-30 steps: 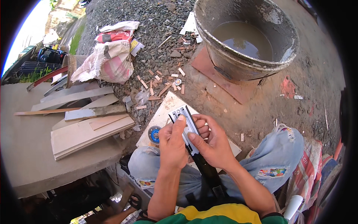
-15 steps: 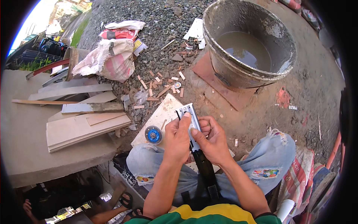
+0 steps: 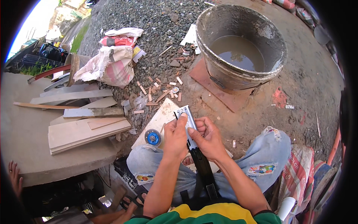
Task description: The person assembles a metal drawer slide by hand, inserting a small metal component into the track and sliding the inner rail to check the fit.
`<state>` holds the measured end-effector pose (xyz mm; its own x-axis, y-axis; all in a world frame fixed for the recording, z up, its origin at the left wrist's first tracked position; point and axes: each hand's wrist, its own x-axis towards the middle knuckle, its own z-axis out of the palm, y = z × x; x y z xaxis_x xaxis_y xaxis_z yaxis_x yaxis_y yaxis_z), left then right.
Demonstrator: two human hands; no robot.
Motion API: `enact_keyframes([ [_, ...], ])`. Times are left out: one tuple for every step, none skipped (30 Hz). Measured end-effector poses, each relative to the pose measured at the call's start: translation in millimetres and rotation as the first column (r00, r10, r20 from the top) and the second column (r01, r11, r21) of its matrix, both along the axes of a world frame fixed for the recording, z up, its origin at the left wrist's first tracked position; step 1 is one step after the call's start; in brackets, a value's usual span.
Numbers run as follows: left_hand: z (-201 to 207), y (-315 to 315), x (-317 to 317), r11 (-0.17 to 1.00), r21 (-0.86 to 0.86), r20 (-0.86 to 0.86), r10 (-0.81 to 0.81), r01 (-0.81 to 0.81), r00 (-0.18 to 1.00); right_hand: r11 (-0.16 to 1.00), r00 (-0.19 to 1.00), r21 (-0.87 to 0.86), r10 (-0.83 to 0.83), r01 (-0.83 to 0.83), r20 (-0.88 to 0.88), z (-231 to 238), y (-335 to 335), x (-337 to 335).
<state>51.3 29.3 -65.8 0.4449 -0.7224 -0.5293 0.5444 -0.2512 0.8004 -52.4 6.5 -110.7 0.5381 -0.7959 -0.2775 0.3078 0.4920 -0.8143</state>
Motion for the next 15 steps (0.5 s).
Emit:
enact_keyframes([
  [-1.1,0.2,-0.5,1.0,-0.006,0.024,-0.003,0.003,1.0,1.0,1.0,-0.001,-0.003,0.003,0.0,-0.4,-0.1,-0.5],
  [-1.4,0.1,-1.2,1.0,-0.011,0.048,-0.006,0.007,0.999,1.0,1.0,0.012,-0.002,0.002,0.004,-0.5,-0.1,-0.8],
  [-0.7,-0.1,-1.8,1.0,-0.01,0.049,-0.01,0.01,0.999,1.0,1.0,0.027,0.0,0.0,0.008,-0.7,0.2,-0.7],
  [0.4,-0.4,-2.5,1.0,-0.004,0.056,-0.01,0.01,0.998,1.0,1.0,0.028,-0.003,0.003,0.009,-0.8,0.3,-0.6],
  [0.9,-0.5,-3.0,1.0,0.003,0.062,-0.01,0.01,0.998,0.999,1.0,0.039,-0.003,0.003,0.009,-0.8,0.5,-0.4],
  [-0.3,0.2,-2.0,1.0,0.002,0.063,-0.013,0.013,0.998,0.999,1.0,0.048,-0.003,0.003,0.01,-0.3,0.2,-0.5],
  [-3.0,2.1,0.2,0.999,0.008,0.084,-0.036,0.036,0.996,0.999,1.0,0.047,-0.006,0.005,0.011,0.2,0.1,-0.5],
  [-4.2,3.0,1.5,0.998,0.014,0.104,-0.06,0.059,0.993,0.999,1.0,0.054,-0.003,0.003,0.006,0.7,0.1,-0.4],
  [-3.7,2.7,1.5,0.998,0.015,0.105,-0.062,0.061,0.993,0.998,1.0,0.061,-0.001,0.0,0.002,0.9,0.3,-0.5],
  [-3.1,2.2,1.5,0.998,0.024,0.087,-0.052,0.05,0.995,0.998,1.0,0.062,-0.002,0.002,0.003,1.0,0.4,-0.6],
  [-2.6,1.9,1.6,0.999,0.033,0.07,-0.041,0.039,0.997,0.998,1.0,0.055,-0.003,0.004,-0.001,0.9,0.5,-0.8],
  [-4.2,2.7,2.7,0.999,0.033,0.072,-0.041,0.039,0.997,0.999,1.0,0.048,-0.003,0.003,-0.004,1.0,0.6,-0.6],
  [-7.8,3.9,4.5,0.999,0.026,0.067,-0.04,0.039,0.997,0.999,1.0,0.048,-0.003,0.003,-0.002,1.0,0.7,-0.5],
  [-9.3,4.7,5.5,0.999,0.018,0.062,-0.039,0.038,0.997,0.999,1.0,0.049,-0.001,0.001,0.005,0.9,0.9,-0.5],
  [-6.8,3.7,4.1,0.999,0.019,0.062,-0.042,0.041,0.997,0.999,1.0,0.051,-0.002,0.001,0.01,0.2,0.7,-0.8],
])
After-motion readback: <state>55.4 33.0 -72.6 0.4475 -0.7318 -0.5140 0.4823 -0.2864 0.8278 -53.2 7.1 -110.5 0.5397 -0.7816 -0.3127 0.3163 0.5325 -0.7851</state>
